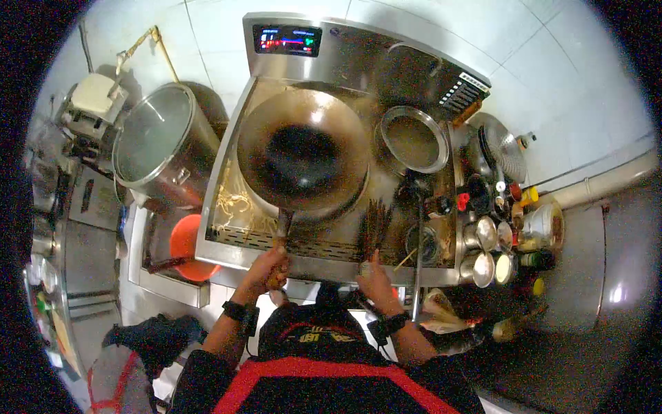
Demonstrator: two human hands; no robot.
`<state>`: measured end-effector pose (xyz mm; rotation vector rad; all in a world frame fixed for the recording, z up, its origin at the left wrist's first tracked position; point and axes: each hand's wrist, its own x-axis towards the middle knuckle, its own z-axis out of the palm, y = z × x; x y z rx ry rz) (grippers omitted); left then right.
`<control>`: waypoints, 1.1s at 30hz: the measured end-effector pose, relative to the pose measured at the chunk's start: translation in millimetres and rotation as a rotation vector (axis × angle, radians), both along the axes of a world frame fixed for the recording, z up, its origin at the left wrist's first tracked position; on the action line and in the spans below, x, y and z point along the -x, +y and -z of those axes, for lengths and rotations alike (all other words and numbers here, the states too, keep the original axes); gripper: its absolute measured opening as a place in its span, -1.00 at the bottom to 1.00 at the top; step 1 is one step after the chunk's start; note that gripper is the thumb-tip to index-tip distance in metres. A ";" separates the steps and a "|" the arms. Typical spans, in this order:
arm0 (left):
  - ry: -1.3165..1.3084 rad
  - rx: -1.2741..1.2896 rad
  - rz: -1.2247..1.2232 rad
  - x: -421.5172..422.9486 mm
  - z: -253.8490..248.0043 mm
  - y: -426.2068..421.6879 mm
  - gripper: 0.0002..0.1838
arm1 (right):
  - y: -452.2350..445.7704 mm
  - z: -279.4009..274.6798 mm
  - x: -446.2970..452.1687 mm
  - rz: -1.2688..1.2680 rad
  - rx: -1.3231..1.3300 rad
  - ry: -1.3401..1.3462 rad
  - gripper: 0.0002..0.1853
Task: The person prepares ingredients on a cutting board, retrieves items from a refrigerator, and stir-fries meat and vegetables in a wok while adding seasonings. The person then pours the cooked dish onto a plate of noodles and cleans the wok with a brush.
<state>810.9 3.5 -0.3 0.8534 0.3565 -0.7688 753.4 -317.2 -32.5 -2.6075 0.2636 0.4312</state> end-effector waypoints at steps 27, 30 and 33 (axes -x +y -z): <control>-0.458 -1.277 0.115 71.1 333.3 -46.1 -0.55 | 19.0 -76.5 -25.3 -0.279 0.419 0.447 -0.18; -0.714 -1.152 0.161 88.9 324.0 -24.6 -0.45 | 33.7 -126.8 -51.1 -0.278 0.100 0.228 -0.35; -0.401 -0.966 0.130 122.6 275.8 35.5 -0.47 | 112.9 -195.3 -89.5 -0.354 -0.618 0.075 -0.43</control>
